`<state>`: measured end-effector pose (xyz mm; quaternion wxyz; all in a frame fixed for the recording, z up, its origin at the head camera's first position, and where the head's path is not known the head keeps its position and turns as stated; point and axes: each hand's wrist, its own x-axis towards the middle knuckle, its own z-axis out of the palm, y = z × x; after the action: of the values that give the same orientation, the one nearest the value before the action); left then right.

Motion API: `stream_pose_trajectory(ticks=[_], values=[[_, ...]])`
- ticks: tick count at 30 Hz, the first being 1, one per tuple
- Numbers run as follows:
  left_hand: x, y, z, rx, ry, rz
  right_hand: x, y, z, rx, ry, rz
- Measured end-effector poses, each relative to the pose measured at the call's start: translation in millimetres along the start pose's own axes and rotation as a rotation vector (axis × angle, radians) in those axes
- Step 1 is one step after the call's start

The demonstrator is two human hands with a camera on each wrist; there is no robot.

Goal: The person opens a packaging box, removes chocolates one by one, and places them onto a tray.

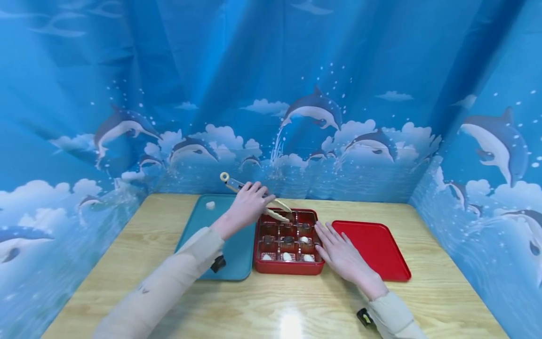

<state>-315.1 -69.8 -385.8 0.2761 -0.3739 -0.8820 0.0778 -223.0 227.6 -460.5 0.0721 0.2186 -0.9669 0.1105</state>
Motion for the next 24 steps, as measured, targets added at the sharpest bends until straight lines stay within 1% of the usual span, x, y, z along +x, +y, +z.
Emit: stream_pose_trajectory(ticks=[2, 4, 9, 16, 24], values=[[-5.8, -1.0, 2.8, -0.039, 0.026, -0.029, 0.1, 0.3, 0.2, 0.002, -0.004, 0.002], [-11.5, -1.8, 5.5, -0.069, 0.036, -0.062, 0.3, 0.6, 0.5, 0.003, -0.007, 0.006], [-26.9, -5.5, 10.1, -0.112, 0.034, -0.154, 0.1, -0.2, 0.0, 0.005, -0.009, 0.012], [-44.2, -17.0, 11.7, -0.122, 0.044, -0.247, -0.5, -0.8, -0.6, 0.012, -0.006, 0.011], [-65.9, -37.6, 4.6, -0.131, 0.021, -0.334, -1.6, 0.3, 1.1, 0.000, 0.020, -0.013]])
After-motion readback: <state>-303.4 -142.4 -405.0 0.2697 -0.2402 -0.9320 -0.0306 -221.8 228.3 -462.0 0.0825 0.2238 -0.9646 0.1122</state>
